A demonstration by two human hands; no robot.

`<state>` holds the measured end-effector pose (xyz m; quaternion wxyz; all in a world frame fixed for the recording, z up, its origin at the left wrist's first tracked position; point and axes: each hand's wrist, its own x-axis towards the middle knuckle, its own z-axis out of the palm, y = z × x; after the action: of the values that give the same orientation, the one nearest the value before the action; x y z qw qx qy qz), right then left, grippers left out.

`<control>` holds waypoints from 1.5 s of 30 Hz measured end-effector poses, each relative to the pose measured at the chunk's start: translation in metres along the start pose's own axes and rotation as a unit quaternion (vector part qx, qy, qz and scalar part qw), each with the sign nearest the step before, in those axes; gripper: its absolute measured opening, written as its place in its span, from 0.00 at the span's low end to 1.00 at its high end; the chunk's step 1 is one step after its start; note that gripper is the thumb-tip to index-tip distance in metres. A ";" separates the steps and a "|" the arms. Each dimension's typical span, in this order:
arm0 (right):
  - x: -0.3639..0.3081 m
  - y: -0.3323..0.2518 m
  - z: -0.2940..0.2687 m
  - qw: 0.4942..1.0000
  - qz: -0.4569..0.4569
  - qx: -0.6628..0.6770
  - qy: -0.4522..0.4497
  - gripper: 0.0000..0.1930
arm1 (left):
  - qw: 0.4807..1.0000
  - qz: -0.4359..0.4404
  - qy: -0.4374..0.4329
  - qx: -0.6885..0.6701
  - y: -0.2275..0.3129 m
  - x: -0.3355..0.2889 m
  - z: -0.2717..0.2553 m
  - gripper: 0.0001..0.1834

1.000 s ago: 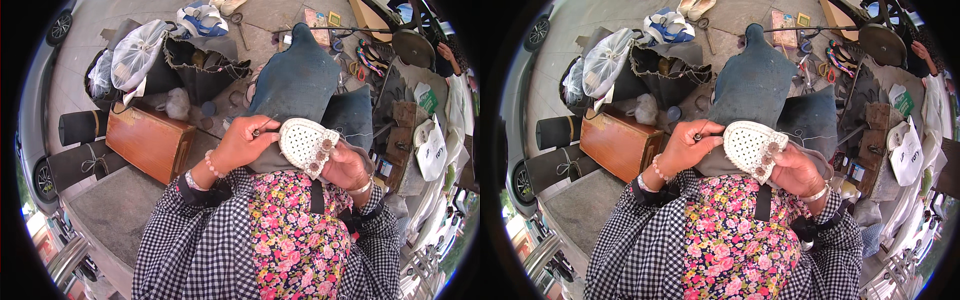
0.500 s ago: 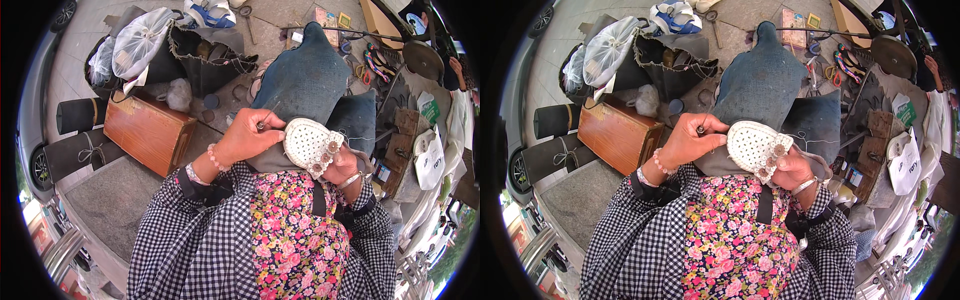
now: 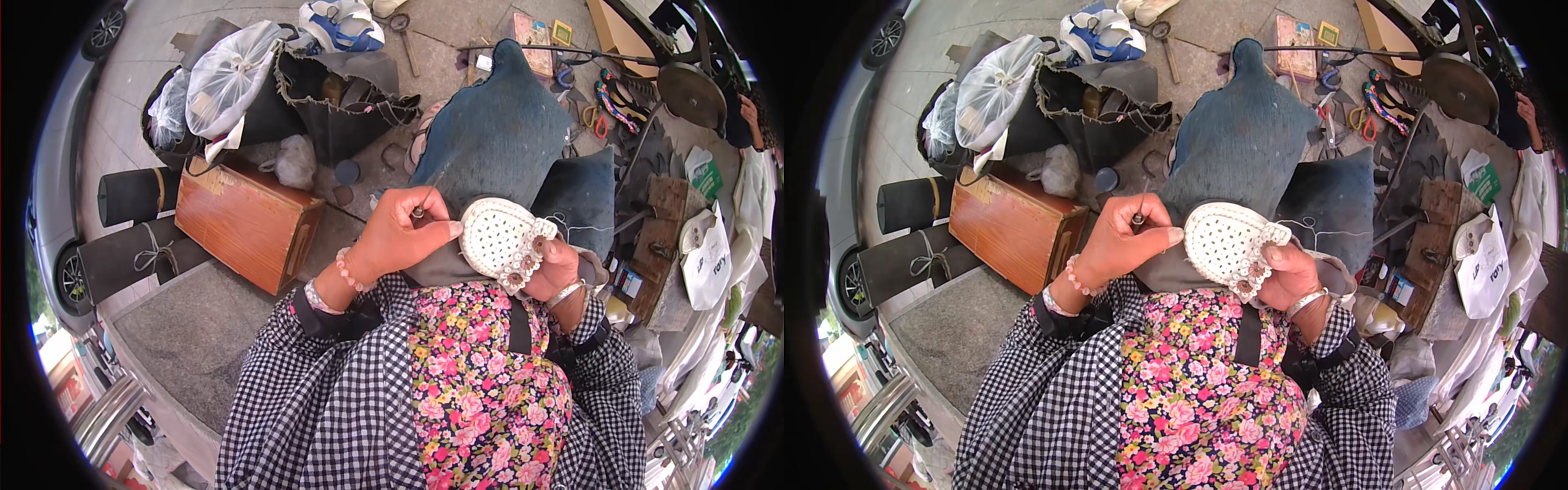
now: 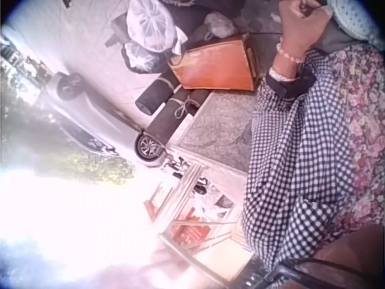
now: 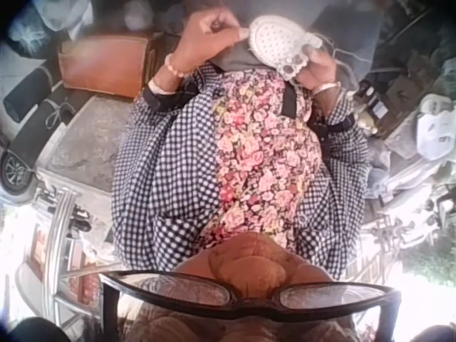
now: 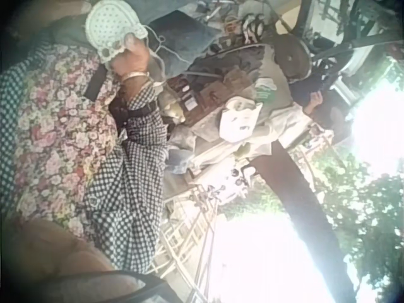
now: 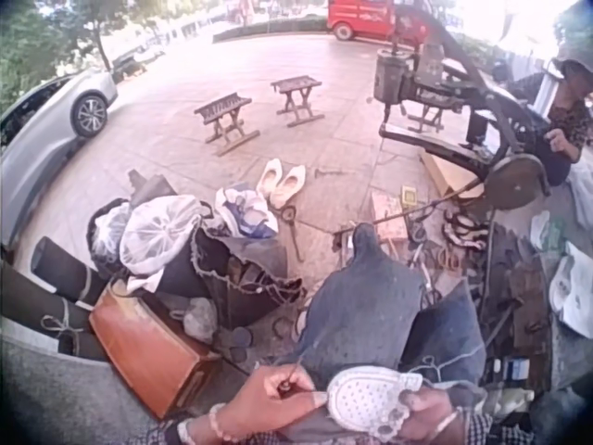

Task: Stitching the upper part of a white shoe by hand using a needle and thread.

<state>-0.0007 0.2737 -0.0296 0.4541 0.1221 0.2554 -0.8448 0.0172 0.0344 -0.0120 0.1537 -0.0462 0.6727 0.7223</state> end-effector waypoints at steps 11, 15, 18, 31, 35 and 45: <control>0.004 0.000 -0.008 0.998 0.029 0.043 -0.037 0.42 | 0.999 -0.010 -0.036 0.017 -0.008 0.011 -0.003 0.13; 0.000 -0.004 0.006 0.999 0.021 -0.024 0.008 0.40 | 0.993 -0.077 -0.089 -0.032 -0.002 0.018 -0.017 0.08; -0.005 -0.006 0.005 0.999 0.010 -0.033 -0.004 0.40 | 0.987 -0.106 -0.117 -0.032 0.011 0.014 -0.024 0.07; -0.008 -0.008 -0.007 0.999 0.001 -0.041 0.034 0.40 | 0.936 0.121 -0.014 0.331 0.112 -0.034 -0.075 0.16; -0.004 -0.009 -0.009 0.999 0.019 -0.033 0.024 0.40 | 0.902 0.358 -0.093 0.222 0.148 -0.051 -0.068 0.14; 0.014 -0.009 -0.020 0.997 0.065 -0.020 -0.033 0.42 | 0.927 0.206 -0.311 0.039 0.192 -0.052 -0.071 0.20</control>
<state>-0.0167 0.2793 -0.0497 0.5187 0.1017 0.2482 -0.8118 0.0022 -0.0533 0.1798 0.2043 0.3268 0.6136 0.6892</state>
